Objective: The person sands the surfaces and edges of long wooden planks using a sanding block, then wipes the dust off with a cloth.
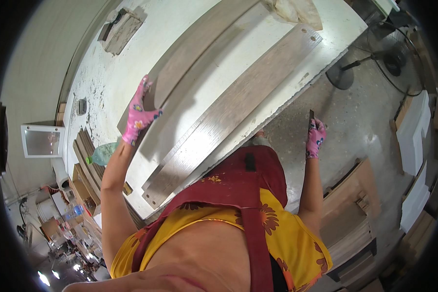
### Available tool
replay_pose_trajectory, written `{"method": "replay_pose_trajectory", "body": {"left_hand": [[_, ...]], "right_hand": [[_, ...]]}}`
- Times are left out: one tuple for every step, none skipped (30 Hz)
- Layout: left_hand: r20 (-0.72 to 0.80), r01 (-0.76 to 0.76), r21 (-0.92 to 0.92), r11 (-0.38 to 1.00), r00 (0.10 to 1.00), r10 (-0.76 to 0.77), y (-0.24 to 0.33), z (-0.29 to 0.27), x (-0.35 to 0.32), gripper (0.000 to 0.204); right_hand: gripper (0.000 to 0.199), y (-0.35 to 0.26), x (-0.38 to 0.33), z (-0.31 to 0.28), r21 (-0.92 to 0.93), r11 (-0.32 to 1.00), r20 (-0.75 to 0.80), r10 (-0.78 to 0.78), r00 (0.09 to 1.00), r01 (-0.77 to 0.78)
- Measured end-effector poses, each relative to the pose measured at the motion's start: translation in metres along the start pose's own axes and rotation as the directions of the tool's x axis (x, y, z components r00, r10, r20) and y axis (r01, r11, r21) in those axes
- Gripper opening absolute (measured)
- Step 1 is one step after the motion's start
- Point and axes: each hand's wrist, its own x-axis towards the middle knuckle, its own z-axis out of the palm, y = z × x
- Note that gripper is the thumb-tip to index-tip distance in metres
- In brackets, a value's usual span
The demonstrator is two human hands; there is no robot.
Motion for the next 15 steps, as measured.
{"method": "replay_pose_trajectory", "body": {"left_hand": [[-0.004, 0.0, -0.009, 1.0, 1.0, 0.0, -0.014, -0.003, 0.013, 0.105], [-0.006, 0.0, -0.019, 1.0, 1.0, 0.0, -0.026, -0.005, 0.026, 0.107], [-0.01, 0.017, -0.017, 1.0, 1.0, -0.017, -0.032, -0.008, 0.035, 0.106], [-0.014, 0.035, -0.015, 0.999, 0.999, -0.035, -0.038, -0.011, 0.043, 0.105], [-0.012, 0.049, -0.017, 0.999, 0.999, -0.049, -0.043, -0.013, 0.053, 0.104], [0.011, 0.062, 0.028, 0.998, 0.998, -0.062, -0.048, -0.016, 0.062, 0.105], [0.012, 0.046, 0.02, 0.999, 0.999, -0.046, -0.053, -0.018, 0.071, 0.105], [0.01, 0.039, 0.008, 0.999, 0.999, -0.039, -0.059, -0.018, 0.077, 0.105], [0.006, 0.032, -0.002, 0.999, 0.999, -0.032, -0.064, -0.018, 0.082, 0.106], [0.019, 0.049, 0.029, 0.998, 0.999, -0.05, -0.07, -0.019, 0.088, 0.106], [0.027, 0.072, 0.06, 0.996, 0.997, -0.074, -0.075, -0.019, 0.092, 0.107], [0.034, 0.095, 0.092, 0.991, 0.995, -0.099, -0.081, -0.02, 0.094, 0.107], [0.028, 0.1, 0.109, 0.989, 0.994, -0.103, -0.088, -0.021, 0.095, 0.107], [0.024, 0.099, 0.124, 0.987, 0.994, -0.103, -0.096, -0.021, 0.098, 0.107], [0.019, 0.1, 0.14, 0.985, 0.994, -0.103, -0.104, -0.021, 0.097, 0.107]], "right_hand": [[0.017, 0.003, 0.0, -0.004, 0.01, 1.0, 0.001, 0.021, 1.0, -0.021], [0.016, -0.001, -0.005, -0.005, -0.067, 0.997, 0.009, 0.031, 0.999, -0.031], [0.016, -0.015, -0.013, -0.003, -0.14, 0.989, 0.021, 0.046, 0.999, -0.042], [0.016, -0.023, -0.019, -0.001, -0.212, 0.976, 0.033, 0.061, 0.998, -0.053], [0.017, -0.018, -0.022, -0.006, -0.191, 0.98, 0.041, 0.07, 0.997, -0.061], [0.017, -0.012, -0.025, -0.011, -0.17, 0.983, 0.052, 0.079, 0.996, -0.069], [0.018, -0.006, -0.027, -0.015, -0.149, 0.986, 0.065, 0.086, 0.994, -0.075], [0.018, -0.004, -0.031, -0.019, -0.139, 0.986, 0.065, 0.107, 0.992, -0.097], [0.018, -0.001, -0.034, -0.022, -0.13, 0.985, 0.068, 0.127, 0.99, -0.117], [0.018, 0.001, -0.036, -0.025, -0.12, 0.983, 0.072, 0.147, 0.987, -0.137], [0.018, -0.003, -0.038, -0.027, -0.159, 0.978, 0.066, 0.149, 0.987, -0.137], [0.018, -0.009, -0.04, -0.029, -0.197, 0.971, 0.061, 0.151, 0.987, -0.136], [0.017, -0.013, -0.042, -0.029, -0.236, 0.962, 0.058, 0.152, 0.987, -0.135], [0.017, -0.013, -0.043, -0.032, -0.216, 0.967, 0.058, 0.149, 0.987, -0.133], [0.018, -0.012, -0.042, -0.036, -0.196, 0.972, 0.06, 0.145, 0.988, -0.131]]}}
